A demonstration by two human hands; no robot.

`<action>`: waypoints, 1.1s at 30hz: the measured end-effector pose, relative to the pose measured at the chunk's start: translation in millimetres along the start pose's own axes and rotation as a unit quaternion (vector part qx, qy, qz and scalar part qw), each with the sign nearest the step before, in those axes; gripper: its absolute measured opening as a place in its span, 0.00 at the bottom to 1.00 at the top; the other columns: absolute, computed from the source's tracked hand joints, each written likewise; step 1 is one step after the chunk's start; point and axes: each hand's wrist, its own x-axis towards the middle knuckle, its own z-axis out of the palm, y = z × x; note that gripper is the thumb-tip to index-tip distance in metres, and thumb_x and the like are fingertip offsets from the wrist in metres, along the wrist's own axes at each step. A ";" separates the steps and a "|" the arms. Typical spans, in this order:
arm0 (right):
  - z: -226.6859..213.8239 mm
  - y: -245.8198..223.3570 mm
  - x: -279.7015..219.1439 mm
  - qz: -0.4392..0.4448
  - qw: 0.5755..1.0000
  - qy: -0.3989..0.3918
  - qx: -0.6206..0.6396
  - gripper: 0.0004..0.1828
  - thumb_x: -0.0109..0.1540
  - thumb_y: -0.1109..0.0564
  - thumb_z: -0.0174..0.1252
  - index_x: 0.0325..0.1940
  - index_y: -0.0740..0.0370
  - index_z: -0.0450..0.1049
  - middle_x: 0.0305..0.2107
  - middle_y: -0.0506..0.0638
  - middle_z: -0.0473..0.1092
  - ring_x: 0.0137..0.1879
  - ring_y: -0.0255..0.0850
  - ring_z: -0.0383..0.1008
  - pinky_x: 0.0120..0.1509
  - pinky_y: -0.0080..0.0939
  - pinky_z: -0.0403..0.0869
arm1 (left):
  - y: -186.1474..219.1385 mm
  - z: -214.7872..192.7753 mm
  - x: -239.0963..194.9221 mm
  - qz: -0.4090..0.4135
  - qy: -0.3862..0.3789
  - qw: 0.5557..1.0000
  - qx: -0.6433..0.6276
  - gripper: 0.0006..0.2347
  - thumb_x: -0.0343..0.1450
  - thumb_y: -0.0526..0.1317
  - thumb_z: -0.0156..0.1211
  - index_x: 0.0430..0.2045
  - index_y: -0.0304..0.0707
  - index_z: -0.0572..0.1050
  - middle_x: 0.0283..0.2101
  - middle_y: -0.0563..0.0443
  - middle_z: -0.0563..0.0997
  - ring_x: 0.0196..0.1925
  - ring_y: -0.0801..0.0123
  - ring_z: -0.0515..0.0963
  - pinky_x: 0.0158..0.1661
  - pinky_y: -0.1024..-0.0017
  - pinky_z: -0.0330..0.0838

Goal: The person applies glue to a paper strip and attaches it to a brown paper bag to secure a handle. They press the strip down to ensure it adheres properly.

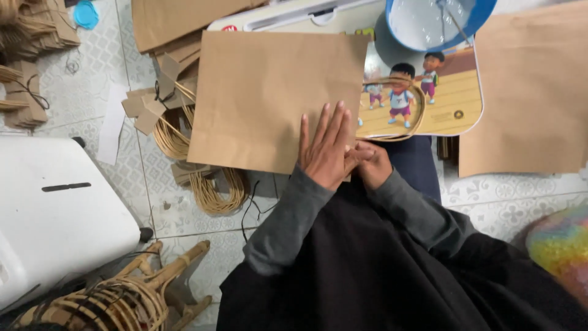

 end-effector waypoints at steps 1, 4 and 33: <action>-1.1 3.7 -4.1 -0.001 1.000 0.000 0.002 0.08 0.63 0.68 0.59 0.29 0.66 0.74 0.18 0.50 0.68 0.31 0.34 0.67 0.35 0.32 0.67 | 4.8 -0.1 -14.6 0.001 0.000 1.000 0.002 0.40 0.74 0.69 0.38 0.73 0.33 0.53 0.79 0.40 0.49 0.81 0.46 0.45 0.73 0.34 0.26; 3.8 -1.4 -7.1 0.089 0.993 0.023 0.071 0.10 0.68 0.60 0.60 0.32 0.65 0.76 0.18 0.46 0.69 0.26 0.29 0.68 0.31 0.26 0.67 | 12.7 -2.2 -40.3 -0.012 -0.005 0.998 -0.056 0.39 0.74 0.68 0.39 0.69 0.30 0.61 0.75 0.38 0.58 0.78 0.44 0.51 0.72 0.34 0.31; 9.5 -6.4 -12.1 0.087 0.995 0.006 0.050 0.08 0.70 0.57 0.60 0.40 0.65 0.75 0.18 0.46 0.69 0.26 0.34 0.76 0.28 0.26 0.72 | -161.0 -38.1 -52.8 -0.227 0.304 0.904 0.197 0.25 0.76 0.57 0.56 0.69 0.52 0.67 0.71 0.44 0.65 0.73 0.41 0.62 0.62 0.43 0.59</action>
